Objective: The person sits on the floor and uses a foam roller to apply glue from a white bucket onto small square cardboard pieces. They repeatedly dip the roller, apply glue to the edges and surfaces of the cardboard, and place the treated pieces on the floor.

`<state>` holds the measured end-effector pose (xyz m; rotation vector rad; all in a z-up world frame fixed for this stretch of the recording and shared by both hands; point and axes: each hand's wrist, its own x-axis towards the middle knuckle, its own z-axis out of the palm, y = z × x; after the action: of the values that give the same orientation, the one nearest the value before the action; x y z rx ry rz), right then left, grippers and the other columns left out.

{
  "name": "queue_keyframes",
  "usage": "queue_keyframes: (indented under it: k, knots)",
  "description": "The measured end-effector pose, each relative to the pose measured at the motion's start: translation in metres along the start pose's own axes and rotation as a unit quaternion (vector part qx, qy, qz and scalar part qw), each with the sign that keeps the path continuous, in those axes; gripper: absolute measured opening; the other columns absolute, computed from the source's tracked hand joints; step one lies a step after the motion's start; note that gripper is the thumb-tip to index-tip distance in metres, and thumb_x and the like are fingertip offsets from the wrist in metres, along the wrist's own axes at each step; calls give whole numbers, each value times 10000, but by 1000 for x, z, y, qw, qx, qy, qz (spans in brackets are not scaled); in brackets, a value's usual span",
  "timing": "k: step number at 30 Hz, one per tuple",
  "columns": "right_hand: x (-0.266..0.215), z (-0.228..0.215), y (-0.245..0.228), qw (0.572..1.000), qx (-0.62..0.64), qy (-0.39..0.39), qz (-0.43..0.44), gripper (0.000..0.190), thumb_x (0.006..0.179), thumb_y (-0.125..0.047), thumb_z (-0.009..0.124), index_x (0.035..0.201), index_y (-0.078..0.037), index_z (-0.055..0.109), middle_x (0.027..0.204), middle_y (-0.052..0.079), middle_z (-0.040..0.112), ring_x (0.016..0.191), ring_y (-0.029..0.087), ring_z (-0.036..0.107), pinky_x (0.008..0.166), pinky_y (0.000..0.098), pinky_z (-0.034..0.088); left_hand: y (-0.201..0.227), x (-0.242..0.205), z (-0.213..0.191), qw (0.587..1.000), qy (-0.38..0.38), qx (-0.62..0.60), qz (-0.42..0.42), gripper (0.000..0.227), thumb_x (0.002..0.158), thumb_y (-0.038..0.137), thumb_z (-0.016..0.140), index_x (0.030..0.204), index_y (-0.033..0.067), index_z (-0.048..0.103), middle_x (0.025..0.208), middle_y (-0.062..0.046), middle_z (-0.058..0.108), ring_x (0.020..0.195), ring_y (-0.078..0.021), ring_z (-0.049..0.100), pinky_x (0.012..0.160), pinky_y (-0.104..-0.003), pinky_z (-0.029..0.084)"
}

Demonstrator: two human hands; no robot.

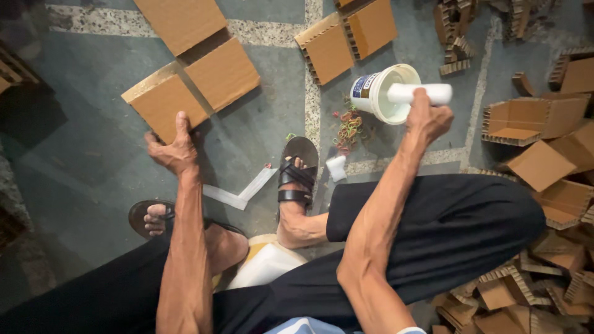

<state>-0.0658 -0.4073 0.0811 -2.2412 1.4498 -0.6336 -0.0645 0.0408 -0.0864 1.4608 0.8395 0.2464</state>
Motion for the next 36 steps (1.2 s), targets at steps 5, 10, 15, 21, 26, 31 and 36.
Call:
queue_keyframes:
  k: [5, 10, 15, 21, 26, 31, 36]
  knots:
    - [-16, -6, -23, 978, 4, -148, 147, 348, 761, -294, 735, 791, 53, 721, 658, 114, 662, 495, 185, 579, 405, 332, 410, -11, 1, 0, 999, -3, 32, 9, 460, 851, 265, 916, 1006, -29, 597, 871, -98, 715, 636, -166, 673, 515, -298, 559]
    - [-45, -16, -49, 894, 245, -315, 203, 255, 766, -265, 717, 917, -64, 678, 696, 33, 613, 430, 91, 474, 339, 234, 292, 0, 4, 0, 999, 4, 37, 29, 428, 854, 243, 914, 1033, -1, 611, 889, -108, 719, 651, -185, 695, 521, -326, 577]
    - [-109, 26, -76, 819, 375, -418, 118, 236, 921, -252, 796, 936, -64, 654, 779, 30, 620, 544, 84, 522, 441, 226, 348, 17, 0, 5, 998, 12, 32, -54, 447, 800, 252, 908, 1003, 7, 595, 841, -115, 721, 577, -176, 691, 444, -320, 603]
    - [-238, 97, -114, 823, 264, -373, -337, 272, 920, -190, 829, 1115, -15, 757, 921, 64, 753, 792, 136, 684, 686, 299, 568, 27, -1, 4, 1000, 18, 0, -24, 453, 796, 244, 906, 993, -15, 591, 852, -116, 728, 595, -183, 705, 452, -320, 618]
    - [-284, 104, -130, 829, 151, -317, -436, 277, 860, -196, 815, 1071, -28, 749, 894, 123, 760, 768, 204, 746, 689, 322, 595, 29, -1, 2, 998, 31, 35, -31, 474, 779, 267, 908, 990, -16, 591, 792, -124, 727, 539, -198, 710, 446, -322, 579]
    - [-296, 111, -137, 825, 138, -307, -454, 259, 841, -176, 803, 1035, -12, 754, 886, 166, 756, 746, 282, 753, 675, 368, 586, 29, 1, 1, 998, 29, 39, -37, 476, 768, 285, 909, 951, -11, 584, 760, -131, 725, 543, -218, 721, 474, -346, 578]
    - [-303, 130, -149, 841, 128, -310, -425, 252, 840, -193, 781, 1008, -7, 759, 847, 171, 757, 686, 284, 762, 614, 394, 578, 20, 2, 1, 994, 52, 90, 23, 478, 749, 325, 920, 936, 10, 612, 777, -150, 729, 636, -297, 728, 605, -420, 571]
